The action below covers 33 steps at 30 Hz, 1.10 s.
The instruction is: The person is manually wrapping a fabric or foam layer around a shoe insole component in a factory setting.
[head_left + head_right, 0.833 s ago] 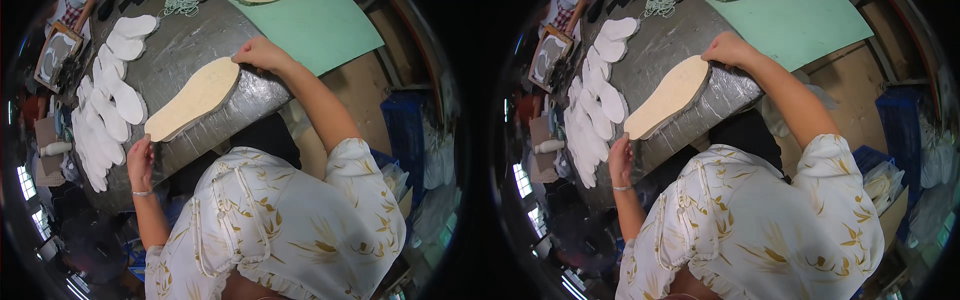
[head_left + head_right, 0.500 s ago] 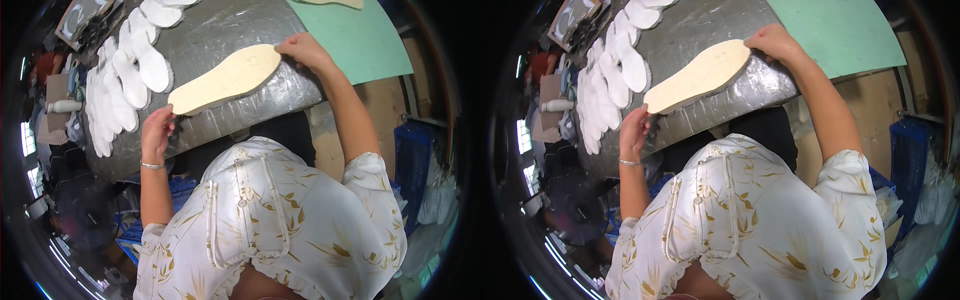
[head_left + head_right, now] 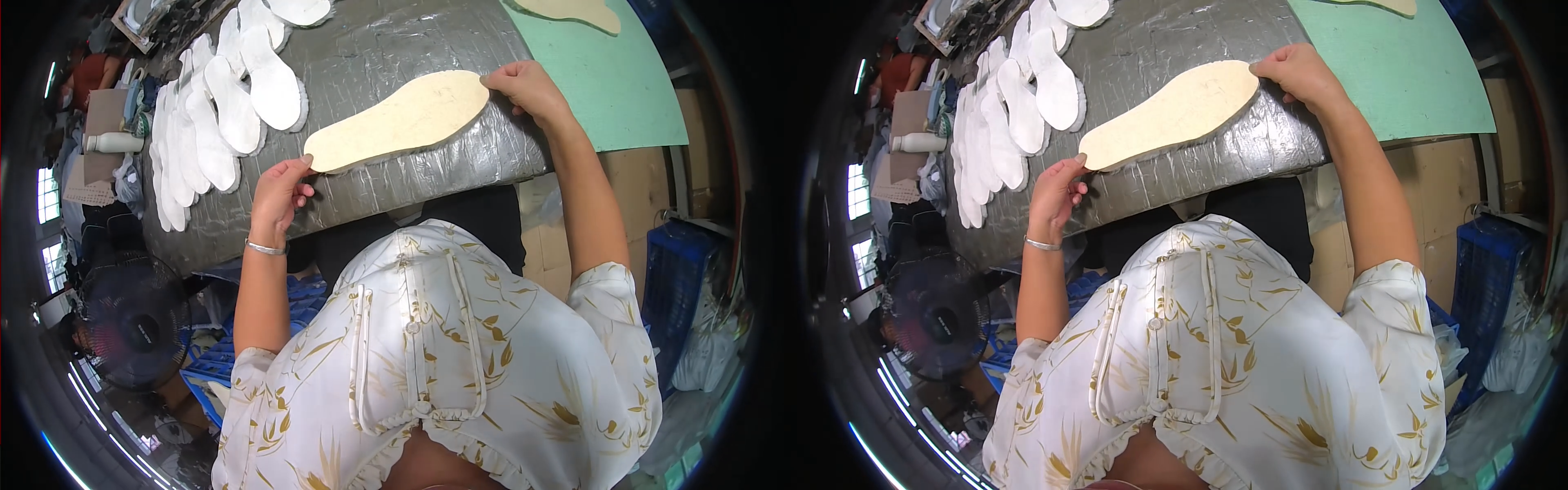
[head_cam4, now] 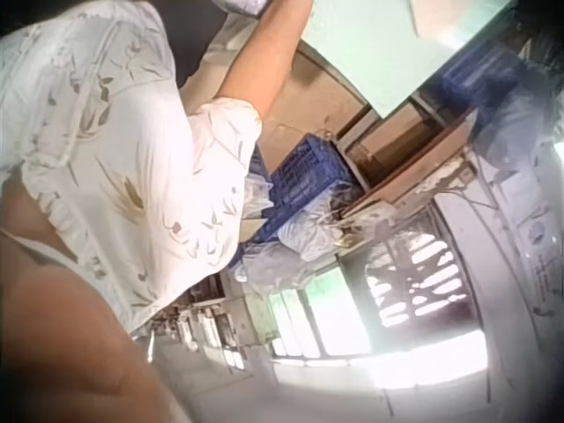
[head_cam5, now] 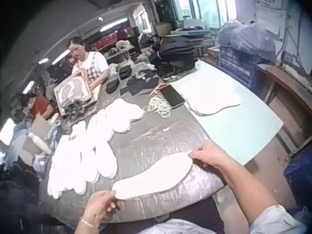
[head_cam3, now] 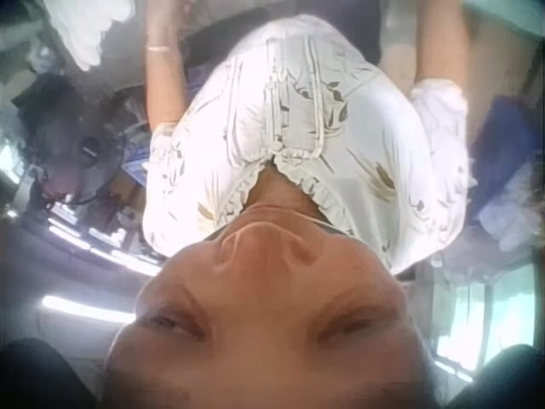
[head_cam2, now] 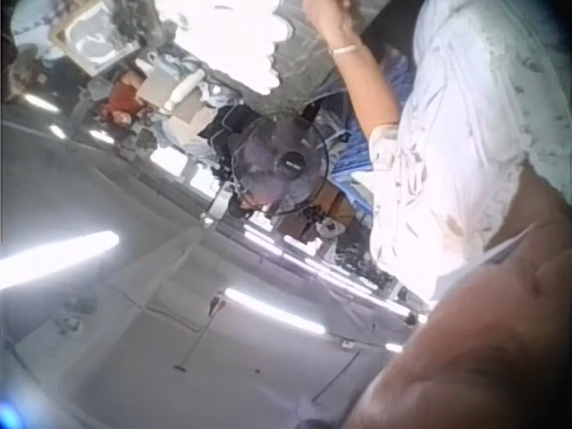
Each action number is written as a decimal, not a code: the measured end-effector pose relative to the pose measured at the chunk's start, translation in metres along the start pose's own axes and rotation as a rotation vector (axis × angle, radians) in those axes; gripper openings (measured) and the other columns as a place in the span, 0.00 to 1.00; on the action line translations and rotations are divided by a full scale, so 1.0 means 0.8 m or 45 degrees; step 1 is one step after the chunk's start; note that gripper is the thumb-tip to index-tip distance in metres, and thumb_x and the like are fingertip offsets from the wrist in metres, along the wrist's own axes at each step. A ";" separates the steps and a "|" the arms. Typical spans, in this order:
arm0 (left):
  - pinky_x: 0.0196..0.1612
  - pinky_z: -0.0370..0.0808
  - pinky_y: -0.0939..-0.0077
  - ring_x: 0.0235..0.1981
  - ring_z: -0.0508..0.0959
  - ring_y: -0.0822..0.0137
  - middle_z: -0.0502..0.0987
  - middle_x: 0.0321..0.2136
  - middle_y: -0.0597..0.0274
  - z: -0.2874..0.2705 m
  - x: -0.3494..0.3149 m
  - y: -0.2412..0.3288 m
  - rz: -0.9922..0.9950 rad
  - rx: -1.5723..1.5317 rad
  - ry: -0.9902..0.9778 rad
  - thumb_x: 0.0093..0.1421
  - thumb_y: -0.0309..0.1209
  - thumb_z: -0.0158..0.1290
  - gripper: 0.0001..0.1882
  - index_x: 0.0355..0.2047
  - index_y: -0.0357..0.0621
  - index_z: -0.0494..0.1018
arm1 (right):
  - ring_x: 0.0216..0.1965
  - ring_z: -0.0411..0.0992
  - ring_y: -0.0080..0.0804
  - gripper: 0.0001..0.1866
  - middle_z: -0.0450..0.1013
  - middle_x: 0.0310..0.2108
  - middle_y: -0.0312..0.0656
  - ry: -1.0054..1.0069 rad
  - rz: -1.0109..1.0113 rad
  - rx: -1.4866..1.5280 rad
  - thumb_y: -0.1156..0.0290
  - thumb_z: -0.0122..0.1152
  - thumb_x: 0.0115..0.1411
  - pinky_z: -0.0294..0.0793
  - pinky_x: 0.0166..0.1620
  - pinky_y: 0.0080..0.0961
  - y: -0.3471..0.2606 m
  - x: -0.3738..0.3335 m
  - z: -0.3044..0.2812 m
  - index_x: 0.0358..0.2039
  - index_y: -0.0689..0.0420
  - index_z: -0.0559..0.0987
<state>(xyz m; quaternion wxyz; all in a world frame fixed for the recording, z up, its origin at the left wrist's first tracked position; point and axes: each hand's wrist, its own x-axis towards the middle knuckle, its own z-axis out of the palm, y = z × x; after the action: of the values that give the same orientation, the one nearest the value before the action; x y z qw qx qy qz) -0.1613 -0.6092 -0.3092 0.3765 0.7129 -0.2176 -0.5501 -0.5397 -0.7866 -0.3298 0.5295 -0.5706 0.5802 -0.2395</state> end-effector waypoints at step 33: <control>0.24 0.72 0.85 0.25 0.79 0.76 0.79 0.27 0.65 0.017 0.007 -0.004 -0.001 0.098 0.058 0.60 0.33 0.62 0.10 0.33 0.41 0.74 | 0.16 0.59 0.14 0.14 0.65 0.16 0.26 0.034 -0.017 -0.001 0.60 0.70 0.52 0.60 0.19 0.16 0.003 -0.001 -0.001 0.27 0.58 0.81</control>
<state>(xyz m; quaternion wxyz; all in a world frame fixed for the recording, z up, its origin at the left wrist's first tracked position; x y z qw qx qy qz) -0.1727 -0.6151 -0.3167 0.3534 0.7393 -0.2297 -0.5251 -0.5413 -0.7855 -0.3314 0.5197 -0.5715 0.5836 -0.2504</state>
